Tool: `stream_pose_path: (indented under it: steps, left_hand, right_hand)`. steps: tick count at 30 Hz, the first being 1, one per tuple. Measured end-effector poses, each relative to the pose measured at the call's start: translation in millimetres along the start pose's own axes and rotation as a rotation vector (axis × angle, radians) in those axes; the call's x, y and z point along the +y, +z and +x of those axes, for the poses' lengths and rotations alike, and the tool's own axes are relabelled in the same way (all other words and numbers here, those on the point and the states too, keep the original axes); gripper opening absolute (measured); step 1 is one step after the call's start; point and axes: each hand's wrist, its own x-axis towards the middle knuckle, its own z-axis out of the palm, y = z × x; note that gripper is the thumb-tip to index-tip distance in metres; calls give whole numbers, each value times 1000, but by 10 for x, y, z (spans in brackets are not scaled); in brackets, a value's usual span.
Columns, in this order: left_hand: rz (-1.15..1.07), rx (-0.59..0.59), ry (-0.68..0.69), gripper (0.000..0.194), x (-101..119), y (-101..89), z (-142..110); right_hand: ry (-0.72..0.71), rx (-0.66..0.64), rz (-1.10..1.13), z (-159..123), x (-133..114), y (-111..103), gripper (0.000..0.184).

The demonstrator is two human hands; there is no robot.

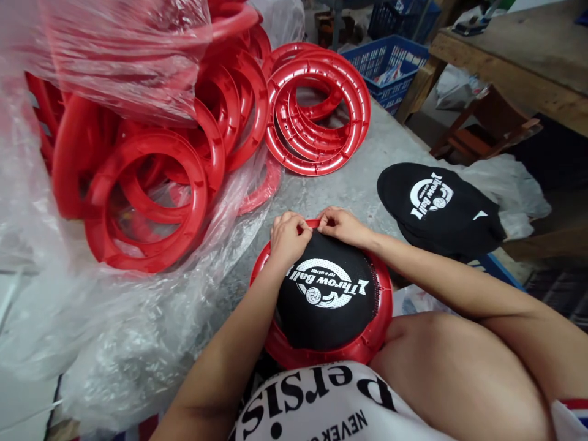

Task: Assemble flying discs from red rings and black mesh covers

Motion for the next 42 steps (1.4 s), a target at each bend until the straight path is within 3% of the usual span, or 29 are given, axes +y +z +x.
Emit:
stream_pose_path:
  steps: [34,40,42]
  left_hand:
    - [98,14,-17,11,49,31,22]
    - [88,-9,-17,8,26,49,44]
    - [19,-1,-3,12,-26,39,70]
  right_hand:
    - [34,13,-119,21,-49,21,14]
    - [136,15,16,23,-82,-5,5]
    - [153,3,96,11,-68,-17,15]
